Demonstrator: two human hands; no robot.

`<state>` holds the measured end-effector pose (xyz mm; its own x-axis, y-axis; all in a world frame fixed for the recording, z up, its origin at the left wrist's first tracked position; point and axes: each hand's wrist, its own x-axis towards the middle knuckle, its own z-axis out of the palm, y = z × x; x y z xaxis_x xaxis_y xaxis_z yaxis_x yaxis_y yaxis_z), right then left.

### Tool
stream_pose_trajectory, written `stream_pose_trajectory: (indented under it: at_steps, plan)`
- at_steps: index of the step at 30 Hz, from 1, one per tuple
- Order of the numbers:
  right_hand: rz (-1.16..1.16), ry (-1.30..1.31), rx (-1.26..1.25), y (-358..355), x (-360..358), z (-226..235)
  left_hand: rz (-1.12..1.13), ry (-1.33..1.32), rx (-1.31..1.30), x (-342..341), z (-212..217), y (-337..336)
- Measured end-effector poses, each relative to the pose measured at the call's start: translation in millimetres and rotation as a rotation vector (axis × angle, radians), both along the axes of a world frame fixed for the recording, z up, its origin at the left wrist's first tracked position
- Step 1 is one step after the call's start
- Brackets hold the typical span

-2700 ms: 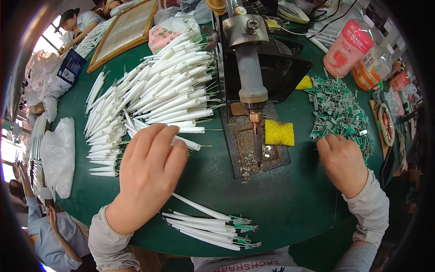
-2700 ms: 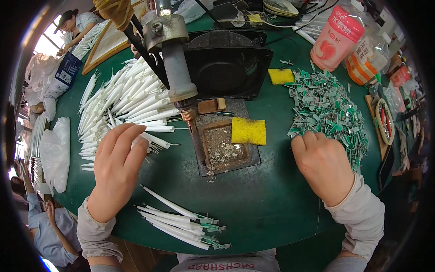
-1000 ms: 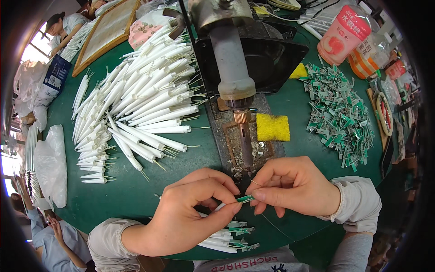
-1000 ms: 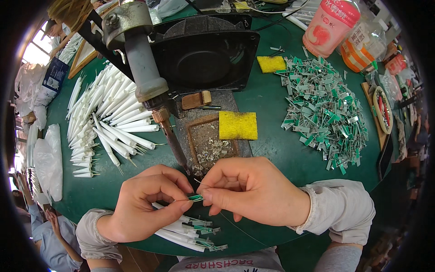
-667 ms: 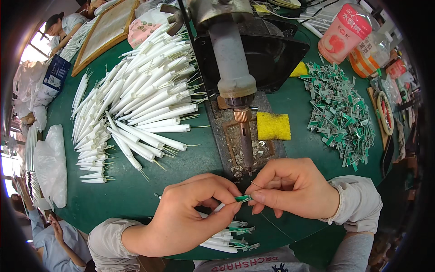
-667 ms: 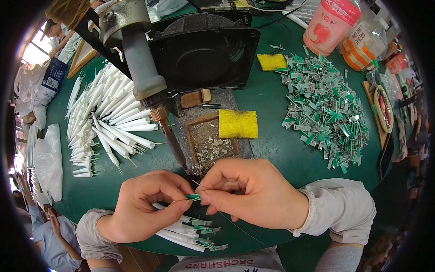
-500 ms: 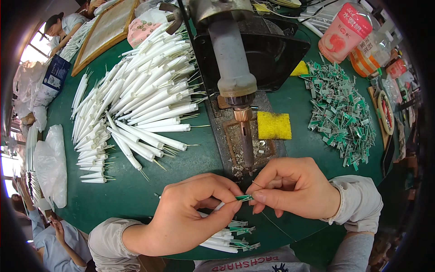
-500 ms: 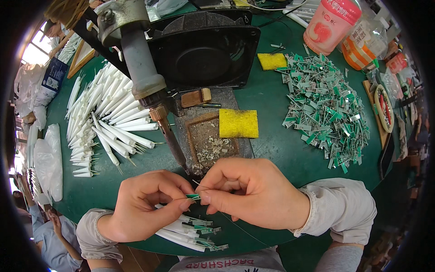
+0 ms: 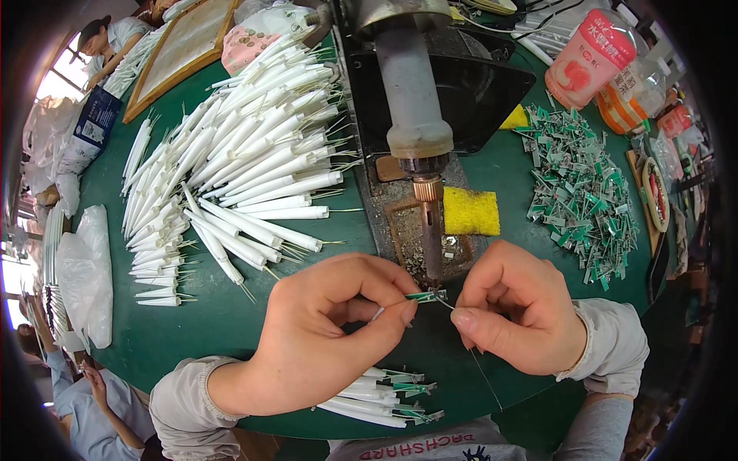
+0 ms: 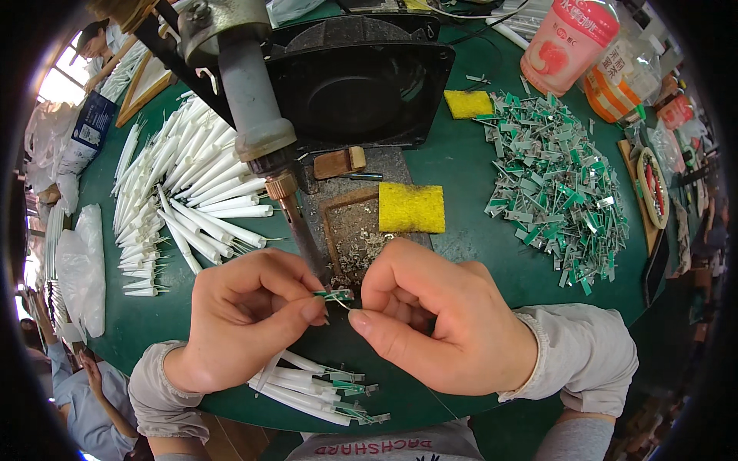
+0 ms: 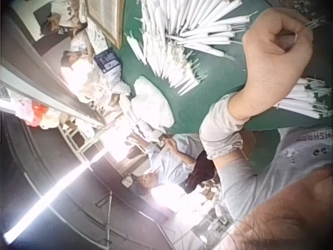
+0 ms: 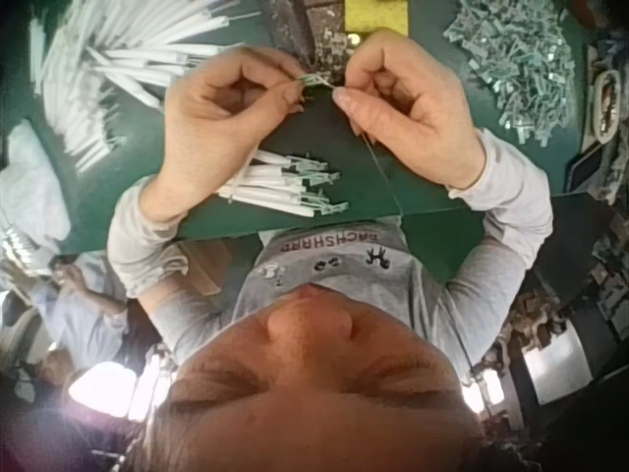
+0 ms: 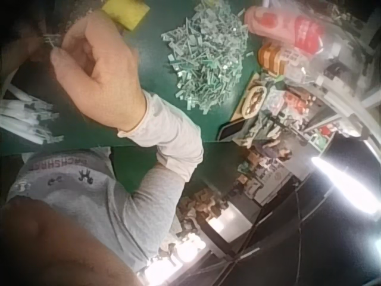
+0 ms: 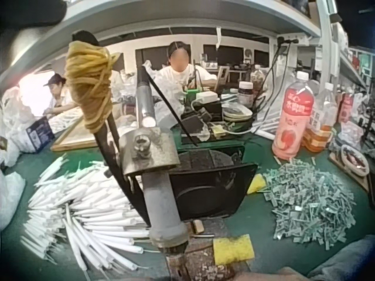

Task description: The person assembles electronic components by soldering small circuit boards to the wires of white plastic tubes using a stationary soldering iron, repeating the process and gathering the assembled pieces together by hand.

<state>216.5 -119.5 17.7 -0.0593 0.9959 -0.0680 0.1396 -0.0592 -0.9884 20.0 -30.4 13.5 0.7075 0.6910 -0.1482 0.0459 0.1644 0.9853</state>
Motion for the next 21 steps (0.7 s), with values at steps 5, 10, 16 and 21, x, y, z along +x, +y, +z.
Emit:
stream_pose_trajectory:
  at_steps: [5, 10, 16, 21]
  plan:
    - [-0.053, 0.064, -0.028, 1.7, -2.5, -3.2, 0.016, -0.053, -0.001, 1.0, 0.4, 2.2]
    - [-0.054, 0.088, -0.004, 1.3, -2.5, -4.5, 0.009, -0.088, 0.017, 1.3, 0.7, 2.9]
    - [-0.054, 0.121, 0.013, 2.3, -3.5, -4.4, -0.004, -0.104, 0.040, 0.0, 1.4, 3.3]
    - [-0.045, 0.124, 0.025, 2.4, -2.2, -6.3, 0.033, -0.097, -0.082, -0.1, 4.0, 3.6]
